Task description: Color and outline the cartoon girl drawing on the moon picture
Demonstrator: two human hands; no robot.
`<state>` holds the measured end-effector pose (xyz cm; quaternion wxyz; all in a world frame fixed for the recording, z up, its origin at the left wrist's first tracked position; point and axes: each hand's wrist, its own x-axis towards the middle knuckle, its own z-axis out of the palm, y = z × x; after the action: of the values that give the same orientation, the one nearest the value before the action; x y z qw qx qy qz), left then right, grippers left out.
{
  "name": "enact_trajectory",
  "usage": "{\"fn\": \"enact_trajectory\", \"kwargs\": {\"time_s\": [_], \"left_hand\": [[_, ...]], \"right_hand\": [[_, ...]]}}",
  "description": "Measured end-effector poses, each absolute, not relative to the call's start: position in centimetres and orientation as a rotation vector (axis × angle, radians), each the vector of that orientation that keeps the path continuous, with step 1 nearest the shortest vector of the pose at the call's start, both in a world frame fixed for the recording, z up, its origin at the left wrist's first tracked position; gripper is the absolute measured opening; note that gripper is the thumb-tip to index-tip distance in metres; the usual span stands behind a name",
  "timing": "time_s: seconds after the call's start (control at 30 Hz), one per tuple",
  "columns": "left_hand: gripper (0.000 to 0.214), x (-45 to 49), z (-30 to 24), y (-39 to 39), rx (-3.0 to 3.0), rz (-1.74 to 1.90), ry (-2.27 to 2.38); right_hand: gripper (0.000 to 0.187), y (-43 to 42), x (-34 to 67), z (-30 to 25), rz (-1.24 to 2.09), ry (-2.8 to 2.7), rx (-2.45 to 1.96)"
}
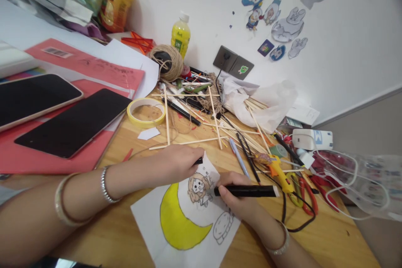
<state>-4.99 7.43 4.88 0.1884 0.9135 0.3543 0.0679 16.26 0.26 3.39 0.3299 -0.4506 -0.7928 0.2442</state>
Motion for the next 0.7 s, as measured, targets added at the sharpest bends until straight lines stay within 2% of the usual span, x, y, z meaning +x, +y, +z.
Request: {"fn": "enact_trajectory", "kwargs": {"time_s": [0.7], "left_hand": [[0.004, -5.0, 4.88, 7.44, 2.581, 0.186, 0.996]], "right_hand": [[0.033, 0.21, 16.11, 3.33, 0.608, -2.035, -1.216]]}}
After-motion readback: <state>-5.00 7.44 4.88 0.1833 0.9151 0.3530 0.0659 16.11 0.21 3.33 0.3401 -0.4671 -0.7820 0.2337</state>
